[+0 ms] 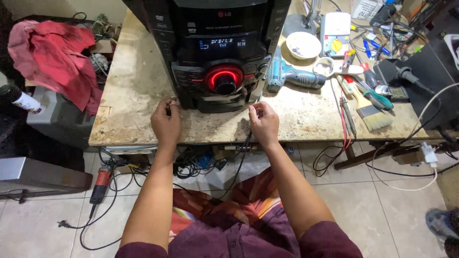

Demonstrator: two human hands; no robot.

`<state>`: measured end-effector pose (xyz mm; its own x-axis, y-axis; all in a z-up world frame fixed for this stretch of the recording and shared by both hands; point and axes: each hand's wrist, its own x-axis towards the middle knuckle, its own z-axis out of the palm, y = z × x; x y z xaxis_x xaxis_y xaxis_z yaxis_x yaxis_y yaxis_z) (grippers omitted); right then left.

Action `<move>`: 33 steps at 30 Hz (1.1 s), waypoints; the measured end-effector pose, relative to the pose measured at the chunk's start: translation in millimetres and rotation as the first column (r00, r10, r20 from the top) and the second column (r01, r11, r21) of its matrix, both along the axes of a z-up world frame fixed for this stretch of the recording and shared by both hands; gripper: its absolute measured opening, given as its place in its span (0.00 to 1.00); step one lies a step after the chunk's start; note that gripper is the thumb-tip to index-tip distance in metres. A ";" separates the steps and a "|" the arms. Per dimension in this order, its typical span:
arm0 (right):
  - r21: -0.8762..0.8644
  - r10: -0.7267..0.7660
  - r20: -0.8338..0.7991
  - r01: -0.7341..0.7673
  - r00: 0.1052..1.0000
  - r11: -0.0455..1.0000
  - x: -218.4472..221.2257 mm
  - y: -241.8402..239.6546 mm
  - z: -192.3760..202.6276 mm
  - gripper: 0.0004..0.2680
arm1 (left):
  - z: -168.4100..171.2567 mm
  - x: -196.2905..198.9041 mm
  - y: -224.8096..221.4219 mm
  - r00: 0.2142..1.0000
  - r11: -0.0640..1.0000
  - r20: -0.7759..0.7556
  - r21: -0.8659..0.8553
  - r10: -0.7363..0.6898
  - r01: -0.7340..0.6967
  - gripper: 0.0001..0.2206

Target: Operating the front panel controls of a stereo system, including plugging in cables, pressing buttons, and rotating the main dial.

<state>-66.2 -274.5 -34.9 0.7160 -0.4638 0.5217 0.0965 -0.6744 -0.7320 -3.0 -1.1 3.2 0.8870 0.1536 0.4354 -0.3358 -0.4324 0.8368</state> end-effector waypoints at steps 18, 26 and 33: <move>0.000 -0.011 -0.030 0.011 0.999 1.000 -2.0 2.5 1.0 0.05 | -3.1 0.8 1.2 0.998 0.999 -0.059 0.002 0.034 -0.034 0.09; -0.005 -0.015 -0.039 0.014 0.999 1.000 -1.4 1.5 -1.1 0.05 | 6.7 -5.0 2.3 0.997 1.000 -0.074 -0.010 0.018 -0.019 0.11; -0.009 -0.020 -0.050 0.019 0.999 1.000 -0.8 2.6 -2.8 0.05 | 6.5 -3.5 3.8 0.997 1.000 -0.079 -0.011 0.028 -0.029 0.11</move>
